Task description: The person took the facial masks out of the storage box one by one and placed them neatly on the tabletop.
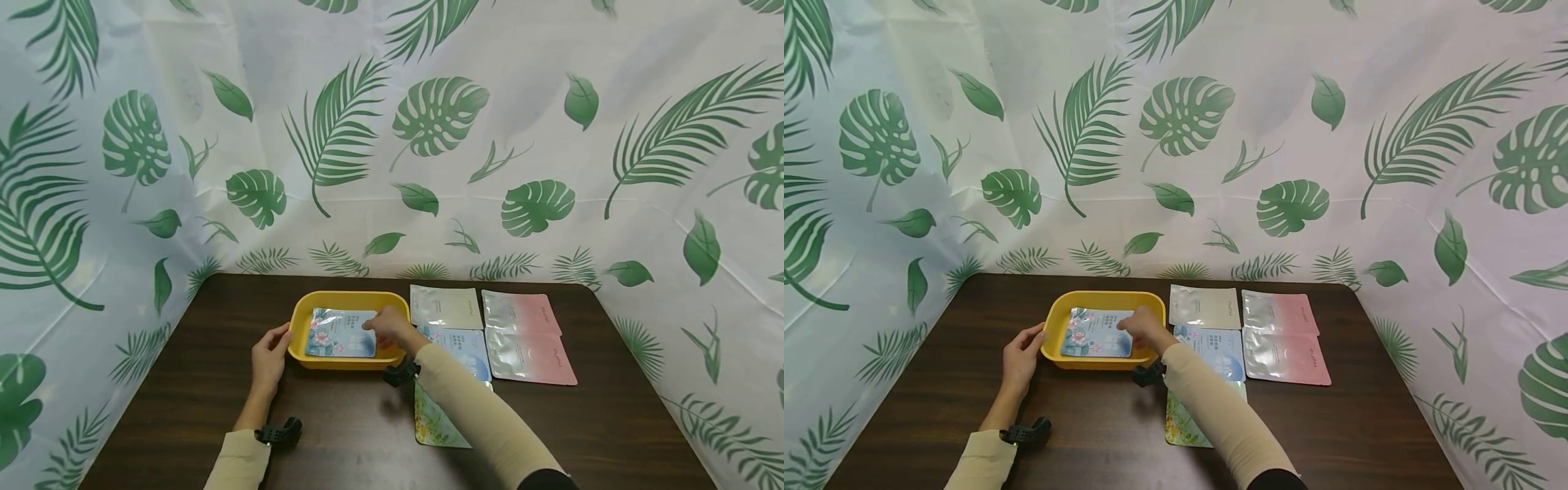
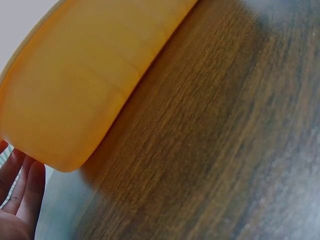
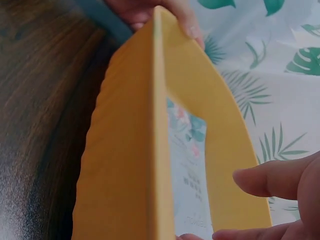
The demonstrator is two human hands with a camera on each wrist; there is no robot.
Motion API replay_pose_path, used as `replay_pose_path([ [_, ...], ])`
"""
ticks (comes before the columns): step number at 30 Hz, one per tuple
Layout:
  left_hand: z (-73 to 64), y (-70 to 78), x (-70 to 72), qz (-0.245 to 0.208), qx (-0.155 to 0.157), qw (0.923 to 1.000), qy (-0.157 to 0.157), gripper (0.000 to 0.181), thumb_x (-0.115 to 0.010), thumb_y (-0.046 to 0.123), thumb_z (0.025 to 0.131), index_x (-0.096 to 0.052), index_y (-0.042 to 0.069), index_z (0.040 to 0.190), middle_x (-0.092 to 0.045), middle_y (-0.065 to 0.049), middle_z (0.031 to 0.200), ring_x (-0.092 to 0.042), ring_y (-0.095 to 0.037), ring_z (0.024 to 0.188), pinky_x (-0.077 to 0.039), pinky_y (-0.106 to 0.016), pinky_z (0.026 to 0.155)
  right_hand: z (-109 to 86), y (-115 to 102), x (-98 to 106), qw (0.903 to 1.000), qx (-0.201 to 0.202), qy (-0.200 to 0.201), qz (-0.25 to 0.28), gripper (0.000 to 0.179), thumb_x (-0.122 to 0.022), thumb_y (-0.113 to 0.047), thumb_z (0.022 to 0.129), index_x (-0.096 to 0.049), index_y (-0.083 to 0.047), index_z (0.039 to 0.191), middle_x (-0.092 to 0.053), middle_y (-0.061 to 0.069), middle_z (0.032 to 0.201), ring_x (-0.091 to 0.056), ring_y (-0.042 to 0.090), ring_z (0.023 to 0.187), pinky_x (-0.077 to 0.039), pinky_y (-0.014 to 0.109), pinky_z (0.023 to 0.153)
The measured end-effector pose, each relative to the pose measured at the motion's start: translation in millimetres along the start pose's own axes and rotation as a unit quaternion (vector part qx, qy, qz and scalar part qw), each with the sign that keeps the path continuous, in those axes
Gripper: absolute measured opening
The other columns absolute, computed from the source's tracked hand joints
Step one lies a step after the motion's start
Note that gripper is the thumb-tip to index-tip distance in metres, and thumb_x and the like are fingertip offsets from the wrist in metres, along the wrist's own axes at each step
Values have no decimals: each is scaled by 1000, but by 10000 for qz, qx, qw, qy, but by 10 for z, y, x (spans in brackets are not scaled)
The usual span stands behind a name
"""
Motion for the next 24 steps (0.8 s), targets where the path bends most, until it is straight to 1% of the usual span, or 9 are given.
replay_pose_path([
  [3, -3, 2, -5, 6, -37, 10000, 16, 38, -59, 27, 98, -62, 1, 125, -61, -19, 132, -53, 7, 92, -45, -5, 76, 25, 10, -14, 9993, 10, 116, -353, 29, -68, -19, 89, -53, -7, 68, -40, 0, 58, -43, 18, 53, -57, 37, 62],
  [6, -3, 6, 1, -10, -56, 10000, 65, 38, -60, 26, 98, -62, 0, 125, -61, -19, 131, -53, 7, 92, -45, -5, 75, 42, 13, -39, 9986, 37, 128, -508, 36, -69, -19, 89, -46, -13, 62, -39, 0, 57, -44, 17, 52, -55, 35, 59],
  [8, -4, 10, 2, 7, -76, 10000, 65, 38, -60, 26, 98, -62, 0, 124, -61, -20, 131, -53, 7, 92, -45, -4, 75, 46, 17, -49, 9985, 38, 130, -526, 33, -69, -18, 89, -48, -12, 64, -41, 1, 60, -47, 18, 54, -55, 35, 59],
  [10, -4, 20, 4, -9, -81, 9999, 70, 38, -60, 27, 97, -63, 0, 124, -61, -19, 131, -54, 7, 92, -45, -4, 75, 46, 15, -50, 9986, 30, 161, -493, 27, -68, -18, 89, -53, -9, 69, -42, 2, 63, -49, 19, 56, -55, 35, 59],
  [13, -9, 42, 2, -11, -113, 9999, 62, 38, -60, 27, 98, -63, 0, 124, -61, -20, 131, -54, 7, 92, -45, -5, 75, 43, 25, -47, 9992, -69, 237, -315, 21, -68, -17, 90, -59, -3, 76, -40, 1, 60, -45, 19, 55, -52, 33, 56],
  [17, -8, 40, 4, -91, -91, 9999, 61, 37, -60, 24, 97, -62, -1, 124, -61, -21, 131, -53, 8, 90, -45, -5, 75, 53, 57, -55, 9989, -258, 376, -89, 22, -67, -16, 90, -60, -2, 74, -37, 0, 54, -43, 18, 53, -48, 29, 52],
  [20, 8, 17, 0, -142, -44, 9999, 18, 36, -60, 21, 97, -62, -2, 125, -59, -22, 133, -53, 11, 89, -45, -4, 76, 64, 82, -51, 9978, -357, 549, 60, 18, -67, -14, 90, -63, -2, 78, -45, 2, 60, -52, 19, 57, -51, 29, 54],
  [22, 17, 4, -2, -158, 7, 9999, -15, 36, -59, 19, 98, -61, -3, 126, -57, -23, 135, -52, 12, 89, -44, -4, 76, 67, 98, -54, 9968, -404, 636, 258, 14, -67, -13, 89, -66, 1, 86, -52, 5, 68, -57, 21, 61, -55, 31, 58],
  [24, 27, -12, -3, -177, 50, 9998, -31, 37, -59, 19, 98, -60, -3, 127, -57, -22, 136, -51, 13, 90, -44, -4, 76, 67, 103, -56, 9955, -411, 701, 494, 15, -68, -10, 88, -67, 4, 94, -57, 8, 76, -62, 23, 65, -57, 32, 62],
])
Point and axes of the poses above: each hand's wrist, its own z-axis towards the middle knuckle, its own x-axis out of the back of the hand, y = z × x, the point moved 10 cm from there along z, towards the middle knuckle
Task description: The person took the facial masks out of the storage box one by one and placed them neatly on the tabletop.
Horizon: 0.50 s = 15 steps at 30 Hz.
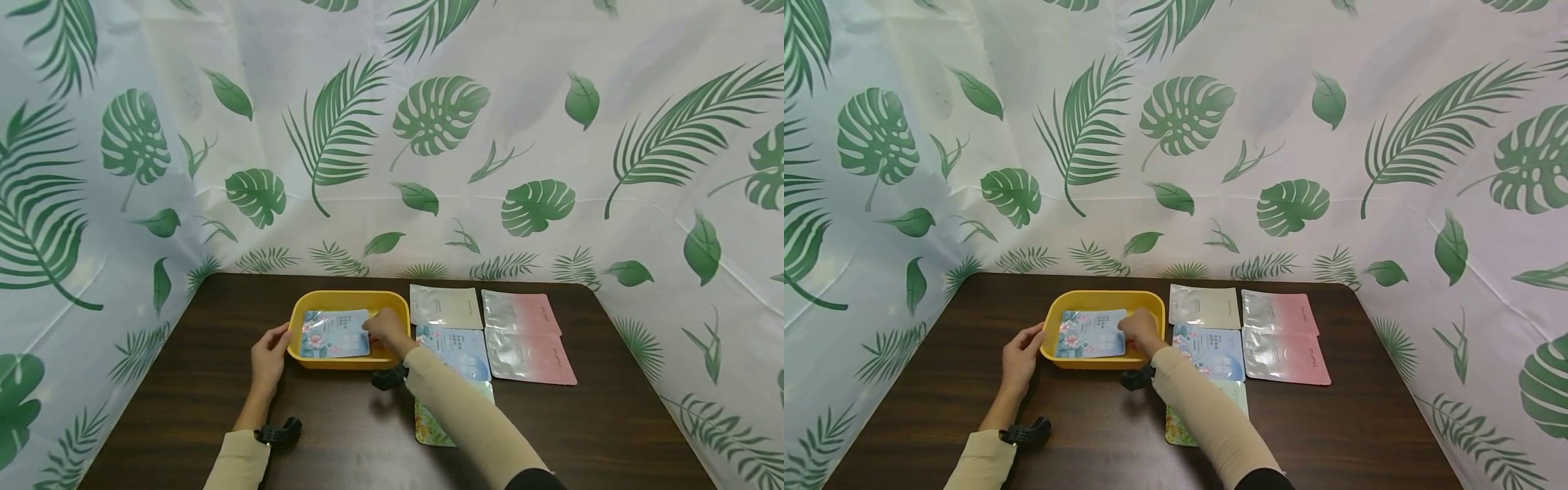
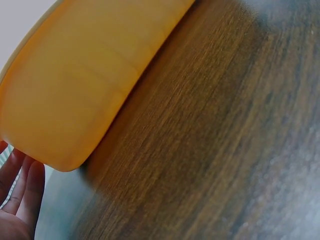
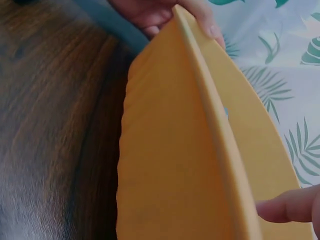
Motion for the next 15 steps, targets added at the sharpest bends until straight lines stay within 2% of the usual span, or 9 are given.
replay_pose_path([
  [3, 1, -12, -7, 36, 51, 10000, -20, 37, -58, 20, 98, -60, -2, 128, -56, -21, 137, -51, 14, 91, -44, -3, 76, -3, 3, -13, 9995, 25, 3, 307, 18, -68, -5, 86, -68, 7, 99, -60, 12, 82, -64, 24, 67, -59, 34, 65],
  [6, -15, 6, -11, 113, 21, 9999, -7, 38, -58, 23, 98, -60, -1, 128, -57, -21, 136, -51, 13, 91, -43, -3, 77, -12, -20, -27, 9995, 187, -45, 269, 18, -68, -2, 85, -68, 8, 99, -62, 12, 86, -62, 22, 68, -59, 32, 64],
  [9, -29, 33, -1, 136, -50, 9999, 50, 37, -59, 24, 98, -61, -1, 126, -59, -21, 134, -52, 11, 92, -44, -4, 77, -16, -43, -55, 9990, 344, -184, 224, 17, -67, -2, 85, -67, 7, 100, -64, 13, 90, -61, 20, 68, -58, 31, 63],
  [15, -36, 39, 3, 109, -76, 9999, 68, 36, -58, 23, 99, -61, -1, 125, -59, -20, 133, -53, 8, 92, -45, -4, 76, -35, -71, -128, 9960, 519, -530, 507, 22, -63, 5, 85, -64, 8, 107, -67, 20, 98, -66, 23, 71, -60, 37, 65],
])
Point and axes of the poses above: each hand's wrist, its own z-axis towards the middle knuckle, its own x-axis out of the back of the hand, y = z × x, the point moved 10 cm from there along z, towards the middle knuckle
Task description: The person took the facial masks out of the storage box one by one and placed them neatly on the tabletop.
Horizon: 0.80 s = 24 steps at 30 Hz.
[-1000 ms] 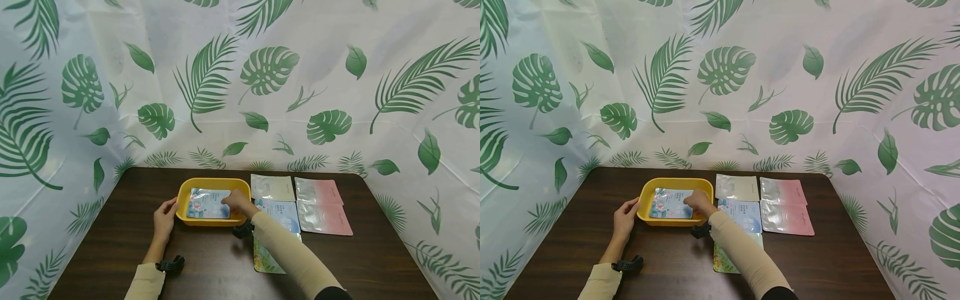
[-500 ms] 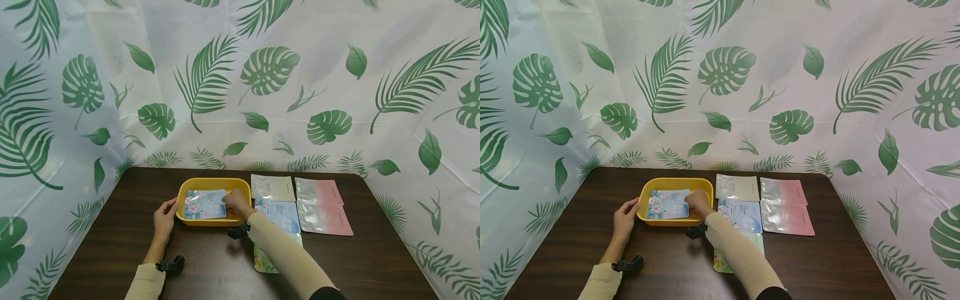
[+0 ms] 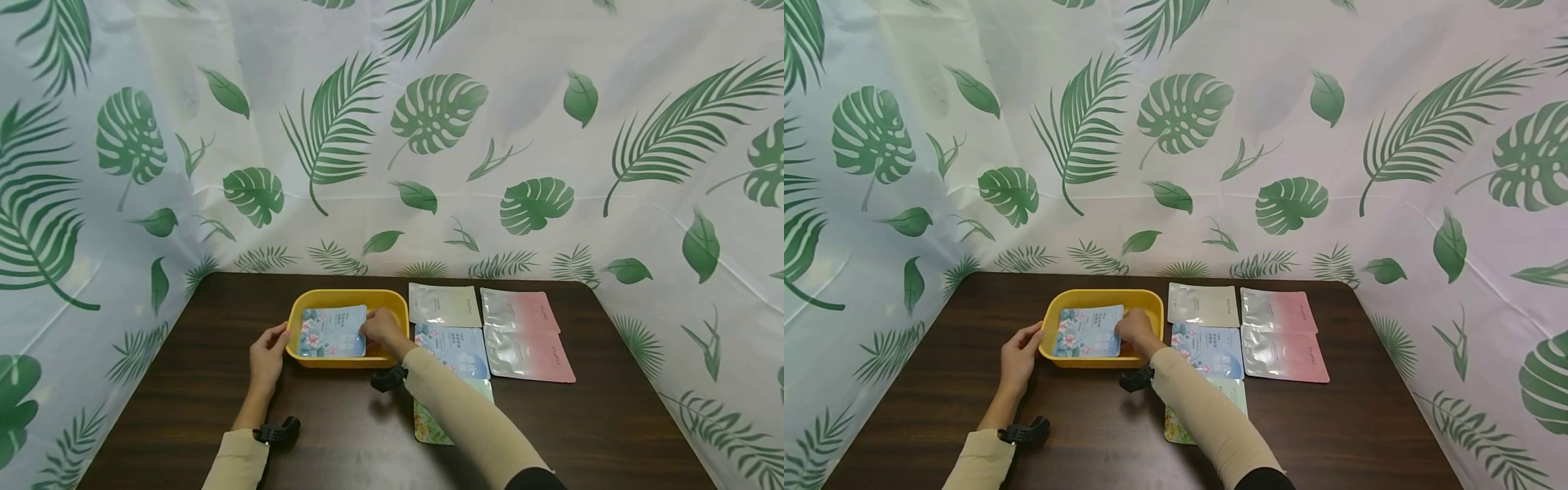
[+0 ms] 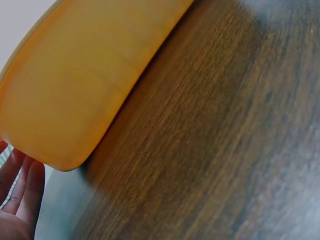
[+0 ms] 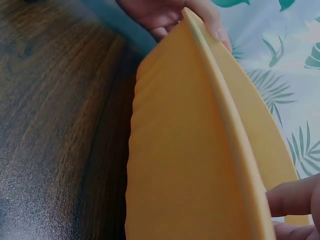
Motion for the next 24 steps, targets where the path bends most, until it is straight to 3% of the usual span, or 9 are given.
replay_pose_path([
  [9, -22, 21, -23, -42, 49, 10000, -46, 38, -58, 24, 99, -60, -1, 128, -57, -21, 136, -52, 12, 94, -44, -3, 78, -39, -66, -79, 9977, 291, -370, -497, 39, -66, 6, 84, -57, 6, 122, -65, 18, 99, -67, 24, 74, -59, 34, 61],
  [18, 3, -29, -26, 76, 152, 9998, -114, 37, -57, 25, 99, -60, 2, 127, -58, -15, 137, -52, 8, 97, -44, -3, 78, -48, -77, 48, 9989, 386, 259, -99, 23, -66, 5, 83, -65, 7, 106, -67, 18, 99, -65, 19, 71, -58, 29, 60],
  [24, 1, -31, -20, 73, 163, 9998, -102, 36, -57, 25, 99, -60, 2, 128, -58, -16, 137, -52, 9, 96, -44, -3, 77, -69, -71, 79, 9979, 381, 513, -72, 20, -67, 4, 83, -66, 6, 103, -67, 17, 98, -62, 18, 68, -55, 26, 55],
])
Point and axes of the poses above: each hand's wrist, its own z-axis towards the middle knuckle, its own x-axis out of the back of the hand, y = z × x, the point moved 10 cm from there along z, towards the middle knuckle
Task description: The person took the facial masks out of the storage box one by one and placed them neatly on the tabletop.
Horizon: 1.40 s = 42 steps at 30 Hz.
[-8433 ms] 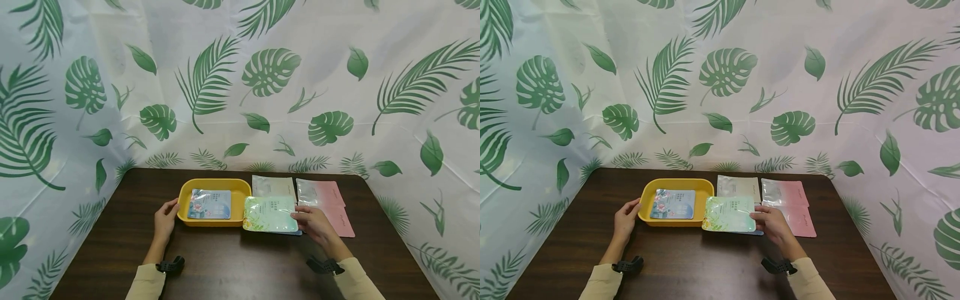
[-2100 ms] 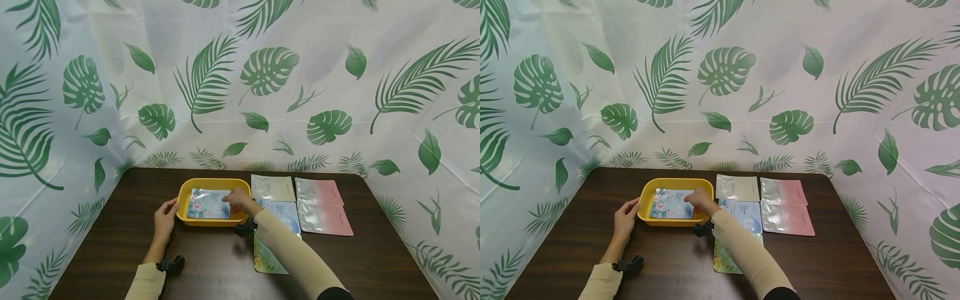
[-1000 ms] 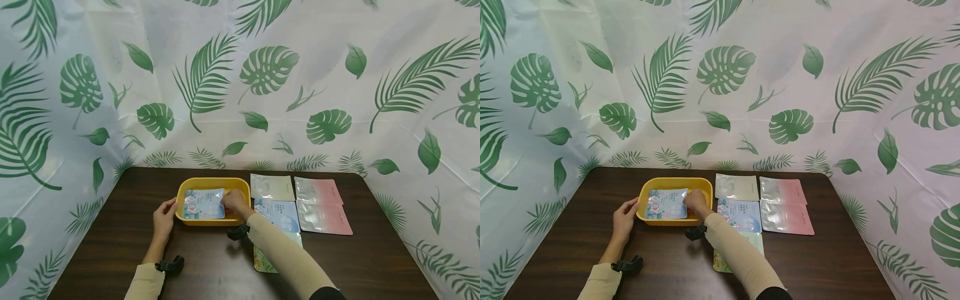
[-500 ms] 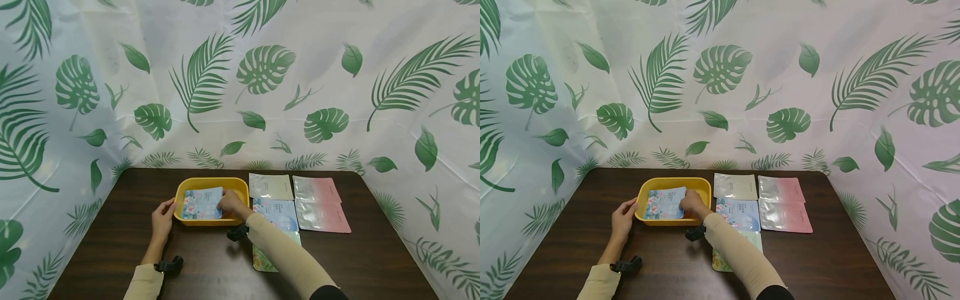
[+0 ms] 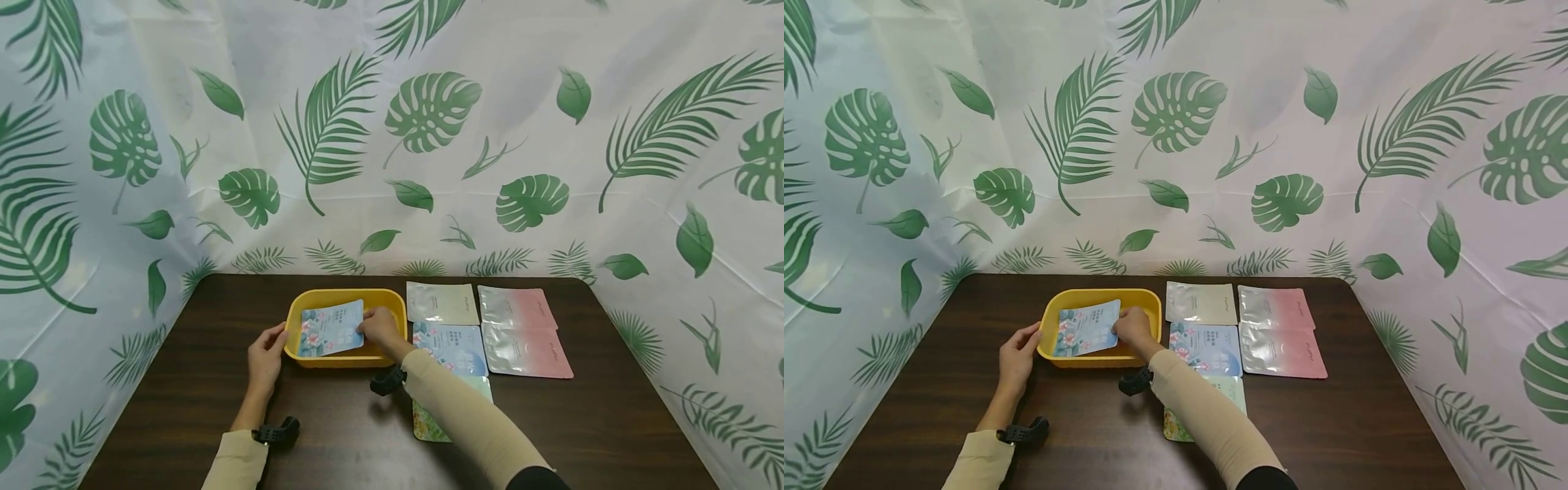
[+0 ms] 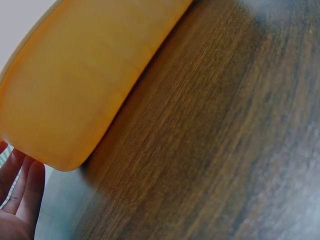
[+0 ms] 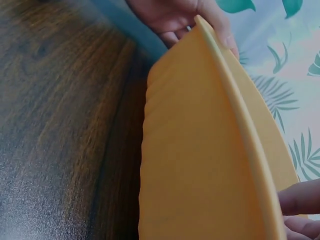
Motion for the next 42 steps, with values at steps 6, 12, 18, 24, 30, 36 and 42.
replay_pose_path([
  [6, 6, -23, -8, 16, 28, 10000, -5, 38, -58, 27, 99, -61, 2, 127, -58, -15, 136, -53, 7, 95, -45, -4, 77, -17, 9, 40, 9995, -65, 95, 301, 19, -66, 3, 84, -66, 6, 103, -67, 18, 98, -61, 17, 62, -55, 26, 53],
  [12, -3, -24, -14, 56, 35, 10000, -17, 39, -57, 29, 99, -60, 2, 128, -58, -16, 136, -53, 7, 95, -45, -3, 78, -13, 33, 91, 9986, -148, 72, 503, 22, -66, 3, 85, -66, 7, 106, -68, 20, 100, -61, 16, 63, -54, 23, 54],
  [18, -1, -23, -11, -18, 33, 10000, 15, 37, -57, 27, 99, -61, 2, 127, -59, -16, 135, -54, 6, 93, -46, -4, 77, -32, 53, 131, 9968, -159, -41, 788, 25, -64, 4, 86, -65, 9, 110, -68, 22, 103, -61, 15, 64, -54, 22, 54],
  [24, -17, -25, -11, 39, 76, 10000, -41, 41, -56, 30, 99, -59, 2, 129, -57, -17, 136, -53, 8, 93, -45, -3, 77, -36, 58, 174, 9960, -106, -21, 885, 26, -64, 4, 86, -66, 8, 111, -69, 22, 103, -63, 15, 64, -54, 22, 53],
  [30, -19, -10, -2, 25, 15, 10000, -13, 38, -56, 27, 99, -60, 2, 128, -58, -16, 136, -53, 9, 94, -46, -4, 78, -22, 10, 216, 9962, -56, 35, 867, 25, -64, 2, 86, -66, 7, 110, -68, 20, 98, -61, 14, 61, -52, 20, 50],
  [36, -22, -13, -1, 0, 23, 10000, -2, 36, -57, 26, 99, -61, 3, 127, -59, -16, 134, -54, 7, 91, -47, -6, 76, -49, -75, 287, 9957, -1, -3, 922, 23, -65, 1, 86, -65, 7, 108, -69, 20, 96, -63, 14, 61, -55, 23, 52],
  [42, -9, 7, 5, -46, -73, 10000, 34, 37, -58, 26, 98, -61, 2, 126, -59, -17, 134, -54, 9, 92, -46, -4, 77, -55, -116, 395, 9938, 61, 19, 1113, 24, -64, 4, 85, -65, 8, 109, -69, 22, 98, -66, 16, 62, -57, 25, 54],
])
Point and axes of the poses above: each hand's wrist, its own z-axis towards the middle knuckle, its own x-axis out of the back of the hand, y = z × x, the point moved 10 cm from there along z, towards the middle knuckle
